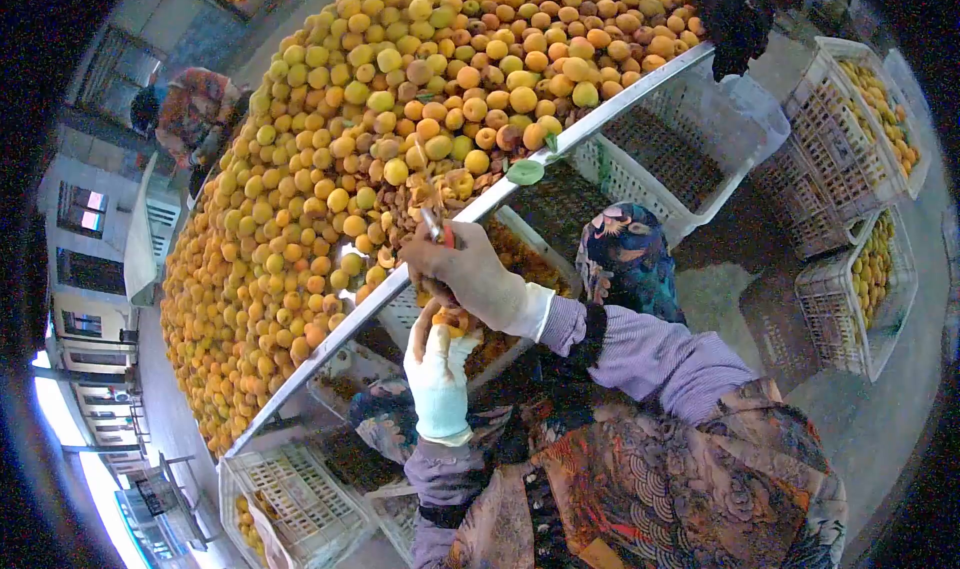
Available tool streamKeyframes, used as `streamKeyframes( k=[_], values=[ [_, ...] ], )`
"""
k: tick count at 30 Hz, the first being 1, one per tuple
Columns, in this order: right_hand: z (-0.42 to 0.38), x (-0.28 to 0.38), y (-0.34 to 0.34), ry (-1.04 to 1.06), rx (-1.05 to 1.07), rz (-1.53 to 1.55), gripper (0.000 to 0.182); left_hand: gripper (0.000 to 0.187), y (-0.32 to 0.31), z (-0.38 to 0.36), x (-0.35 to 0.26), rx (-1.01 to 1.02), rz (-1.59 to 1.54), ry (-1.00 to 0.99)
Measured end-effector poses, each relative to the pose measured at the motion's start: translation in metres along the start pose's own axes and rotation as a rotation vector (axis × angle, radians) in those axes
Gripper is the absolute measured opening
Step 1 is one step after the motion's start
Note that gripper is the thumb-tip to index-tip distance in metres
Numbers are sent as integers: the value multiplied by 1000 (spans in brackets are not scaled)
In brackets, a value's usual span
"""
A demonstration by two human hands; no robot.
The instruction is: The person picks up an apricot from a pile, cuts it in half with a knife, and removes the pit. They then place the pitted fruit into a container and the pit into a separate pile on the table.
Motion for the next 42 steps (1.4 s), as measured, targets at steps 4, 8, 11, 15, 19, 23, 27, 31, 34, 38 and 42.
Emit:
streamKeyframes(
  k=[4,8,11,15,19,23,27,31,34,38,42],
  values=[
    [0,1,-5,-48,12,-40,19,33,5,1,9,2,-64,16],
    [-4,-15,1,-136,-25,-216,21,39,7,1,19,-26,48,39],
    [8,-26,12,-64,-215,179,18,37,-8,8,13,-81,-71,55],
    [17,-31,33,-75,-203,576,25,36,-16,10,3,-31,-31,43],
    [19,-29,39,-57,-205,626,24,34,-14,19,11,-28,44,-44],
    [19,-21,11,158,-340,90,28,34,-9,26,23,-30,133,8],
    [28,-28,25,47,-335,240,26,36,-11,28,16,-76,184,85],
    [33,-45,38,-95,-344,566,18,32,-15,36,13,-49,375,-279],
    [44,-56,41,-180,-443,649,24,31,0,41,19,-48,461,-301],
    [52,-54,42,-162,-338,681,18,29,6,46,11,-32,331,-208],
    [59,-44,35,-185,-314,740,17,30,11,48,-1,-13,258,-152]
  ],
)
Point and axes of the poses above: each hand's wrist, its own z-axis towards the middle knuckle, its own y-axis out of the back of the hand, x = y × z, the point moved 1 cm from there along z, towards the middle knuckle, and after that the axes turned 8 degrees about x, right-handed, at the moved point
